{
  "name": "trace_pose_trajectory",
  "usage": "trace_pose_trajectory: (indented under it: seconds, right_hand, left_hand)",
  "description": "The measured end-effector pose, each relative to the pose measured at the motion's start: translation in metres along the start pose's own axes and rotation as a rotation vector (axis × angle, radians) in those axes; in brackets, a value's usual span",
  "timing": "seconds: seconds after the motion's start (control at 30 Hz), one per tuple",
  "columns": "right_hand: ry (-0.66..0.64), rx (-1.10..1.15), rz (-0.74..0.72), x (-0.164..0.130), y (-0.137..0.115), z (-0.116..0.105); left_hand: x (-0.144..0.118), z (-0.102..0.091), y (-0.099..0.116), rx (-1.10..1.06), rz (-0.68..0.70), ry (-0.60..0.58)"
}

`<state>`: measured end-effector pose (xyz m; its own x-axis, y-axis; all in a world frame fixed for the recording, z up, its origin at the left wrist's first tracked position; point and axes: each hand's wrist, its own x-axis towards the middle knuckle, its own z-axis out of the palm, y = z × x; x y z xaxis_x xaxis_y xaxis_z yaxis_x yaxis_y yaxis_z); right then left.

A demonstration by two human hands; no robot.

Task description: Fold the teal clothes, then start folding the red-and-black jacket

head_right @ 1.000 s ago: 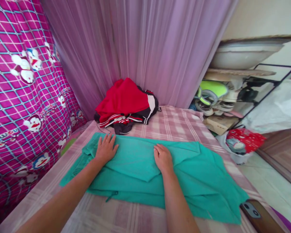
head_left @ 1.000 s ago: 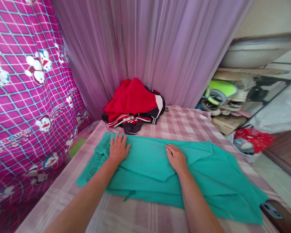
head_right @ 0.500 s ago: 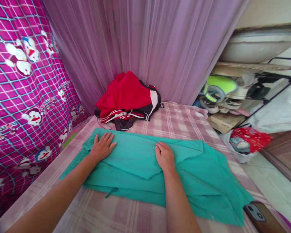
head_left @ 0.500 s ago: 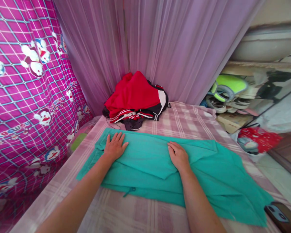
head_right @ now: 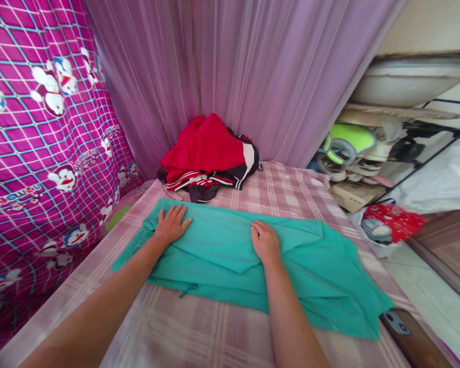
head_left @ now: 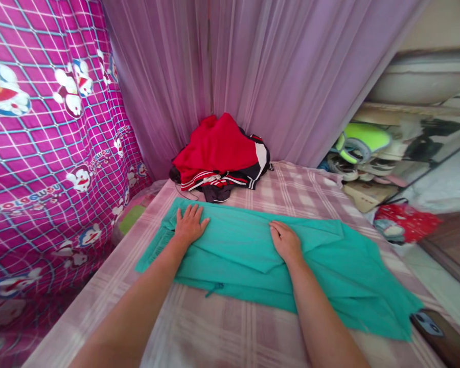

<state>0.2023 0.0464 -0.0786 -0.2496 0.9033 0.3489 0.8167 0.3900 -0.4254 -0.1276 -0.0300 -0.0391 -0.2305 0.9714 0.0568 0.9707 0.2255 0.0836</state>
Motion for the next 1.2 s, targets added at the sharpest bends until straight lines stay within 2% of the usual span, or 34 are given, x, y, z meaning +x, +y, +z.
trace_pose_trajectory:
  seconds: [0.2,0.3,0.37,0.53,0.63,0.73,0.83,0.9,0.97,1.07,1.2]
  right_hand:
    - [-0.125,-0.142,-0.011,-0.003,-0.017,-0.011]
    - [-0.190,-0.249,0.018,-0.012,-0.014,-0.022]
    - [-0.215,-0.313,0.073,-0.019,0.001,-0.033]
    - [-0.219,-0.436,0.296,-0.030,0.062,-0.071]
    - [-0.212,-0.429,0.388,-0.029,0.079,-0.087]
    - [-0.134,-0.367,0.424,-0.021,0.063,-0.087]
    - [-0.054,-0.289,0.337,-0.011,0.028,-0.074]
    - [-0.069,-0.245,0.211,-0.005,0.009,-0.062]
    - [-0.142,-0.226,0.151,0.000,0.001,-0.054]
    - [-0.217,-0.290,0.223,0.007,0.016,-0.059]
    - [-0.169,-0.413,0.355,0.017,0.057,-0.091]
  left_hand:
    - [0.001,-0.006,0.001,-0.009,-0.008,-0.034]
    - [0.003,-0.006,0.000,-0.005,0.000,-0.028]
    - [0.004,-0.004,-0.001,0.002,0.007,-0.011]
    - [0.007,-0.001,-0.003,0.027,0.007,0.006]
    - [0.007,-0.001,-0.002,0.038,-0.001,0.006]
    - [0.007,-0.002,-0.001,0.048,0.005,0.004]
    - [0.006,-0.002,-0.001,0.060,0.008,0.016]
    - [0.006,-0.002,-0.002,0.064,0.009,0.024]
    - [0.006,-0.002,-0.001,0.064,0.006,0.022]
    - [0.006,-0.004,-0.001,0.066,-0.006,0.007]
    - [0.005,-0.005,0.001,0.086,-0.010,-0.004]
